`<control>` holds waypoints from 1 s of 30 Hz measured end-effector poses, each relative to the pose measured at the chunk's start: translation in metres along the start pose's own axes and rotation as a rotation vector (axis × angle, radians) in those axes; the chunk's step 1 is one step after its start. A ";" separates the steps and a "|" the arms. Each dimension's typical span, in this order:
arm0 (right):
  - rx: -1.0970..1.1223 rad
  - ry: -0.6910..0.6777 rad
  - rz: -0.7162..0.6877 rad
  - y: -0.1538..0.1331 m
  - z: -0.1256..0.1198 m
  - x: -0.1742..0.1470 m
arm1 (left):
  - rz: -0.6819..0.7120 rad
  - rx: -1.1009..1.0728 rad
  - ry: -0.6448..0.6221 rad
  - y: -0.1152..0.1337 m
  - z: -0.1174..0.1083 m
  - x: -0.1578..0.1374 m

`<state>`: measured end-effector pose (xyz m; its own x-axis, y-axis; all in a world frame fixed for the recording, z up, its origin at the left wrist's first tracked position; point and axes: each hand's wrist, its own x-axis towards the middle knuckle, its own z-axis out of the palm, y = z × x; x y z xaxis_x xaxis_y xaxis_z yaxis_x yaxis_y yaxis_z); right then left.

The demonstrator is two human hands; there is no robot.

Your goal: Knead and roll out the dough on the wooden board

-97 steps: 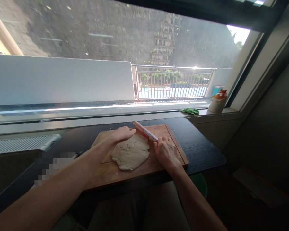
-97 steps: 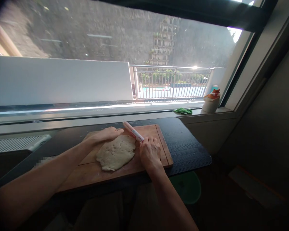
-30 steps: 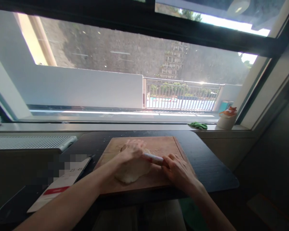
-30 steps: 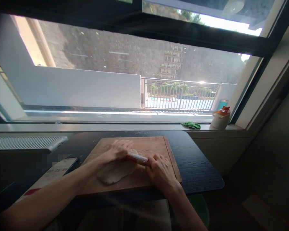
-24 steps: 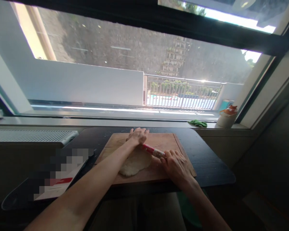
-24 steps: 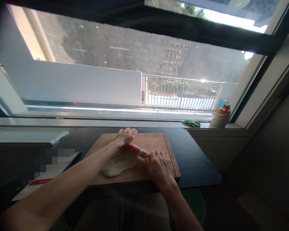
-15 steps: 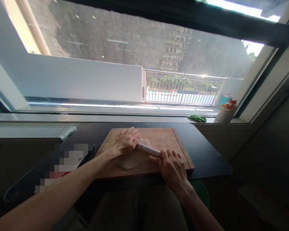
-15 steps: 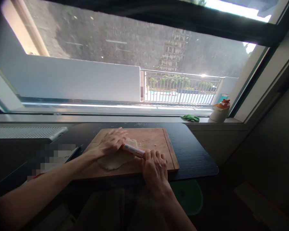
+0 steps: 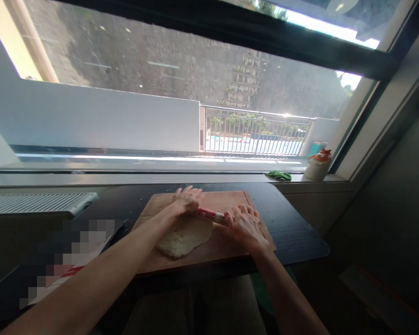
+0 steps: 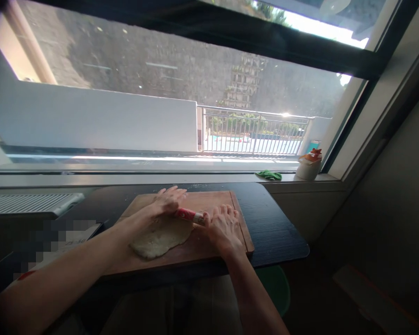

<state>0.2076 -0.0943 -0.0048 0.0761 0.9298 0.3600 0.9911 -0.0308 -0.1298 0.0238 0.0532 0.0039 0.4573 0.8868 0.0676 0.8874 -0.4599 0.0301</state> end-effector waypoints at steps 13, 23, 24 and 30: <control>0.064 0.024 0.008 -0.002 -0.005 -0.013 | 0.035 0.071 -0.082 -0.001 0.002 0.023; 0.045 0.071 -0.050 -0.011 0.002 -0.030 | 0.033 0.025 -0.044 0.000 -0.003 -0.010; 0.046 0.091 -0.061 -0.013 0.004 -0.036 | 0.028 0.024 -0.037 -0.001 -0.003 -0.021; 0.050 0.093 -0.129 -0.006 0.009 -0.049 | 0.006 0.015 -0.043 -0.001 -0.006 -0.036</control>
<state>0.1969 -0.1366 -0.0296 -0.0398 0.8870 0.4601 0.9868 0.1073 -0.1216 0.0057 0.0215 0.0075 0.4643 0.8853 0.0251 0.8854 -0.4647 0.0145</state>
